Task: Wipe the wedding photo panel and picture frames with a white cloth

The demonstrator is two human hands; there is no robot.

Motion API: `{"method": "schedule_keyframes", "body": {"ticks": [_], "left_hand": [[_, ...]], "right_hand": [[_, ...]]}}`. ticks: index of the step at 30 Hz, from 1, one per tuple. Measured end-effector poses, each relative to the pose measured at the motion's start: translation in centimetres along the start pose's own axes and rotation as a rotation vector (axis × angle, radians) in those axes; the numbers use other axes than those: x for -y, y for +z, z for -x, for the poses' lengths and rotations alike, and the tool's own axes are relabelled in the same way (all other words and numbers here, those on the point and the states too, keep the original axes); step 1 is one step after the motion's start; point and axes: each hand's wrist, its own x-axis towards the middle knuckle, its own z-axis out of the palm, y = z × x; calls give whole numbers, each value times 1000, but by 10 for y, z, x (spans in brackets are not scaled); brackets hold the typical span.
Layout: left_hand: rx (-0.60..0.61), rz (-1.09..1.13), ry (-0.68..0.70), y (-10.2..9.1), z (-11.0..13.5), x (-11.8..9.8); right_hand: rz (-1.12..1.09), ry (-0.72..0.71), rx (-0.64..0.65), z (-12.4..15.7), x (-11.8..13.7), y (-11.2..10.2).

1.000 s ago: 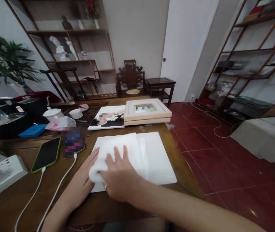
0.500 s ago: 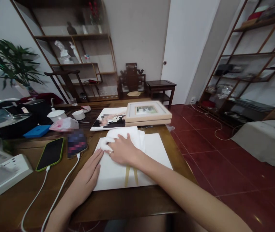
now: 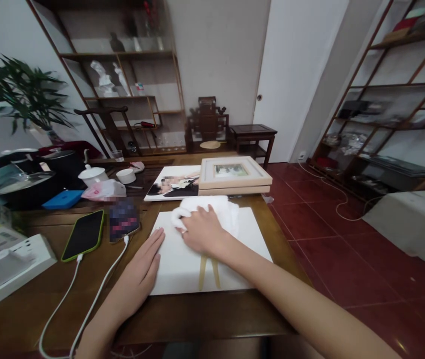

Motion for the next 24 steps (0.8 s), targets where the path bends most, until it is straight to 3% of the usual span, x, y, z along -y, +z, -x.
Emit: {"method": "schedule_keyframes", "body": {"ticks": [3, 6, 8, 11, 16, 20, 24], "left_hand": [[-10, 12, 9, 1, 0, 1], [3, 46, -31, 0, 0, 0], [-4, 96, -72, -2, 0, -2], [-113, 185, -47, -7, 0, -4], [-171, 214, 60, -11, 0, -3], [-58, 133, -5, -8, -1, -3], [20, 33, -29, -4, -2, -3]], "right_hand": [[19, 26, -4, 12, -10, 0], [23, -8, -11, 13, -5, 7], [18, -89, -11, 12, 6, 13], [-8, -254, 0, 22, 27, 18], [-84, -459, 15, 69, 48, 9], [-153, -392, 121, 100, 37, -5], [-223, -171, 80, 107, 2, -10]]}}
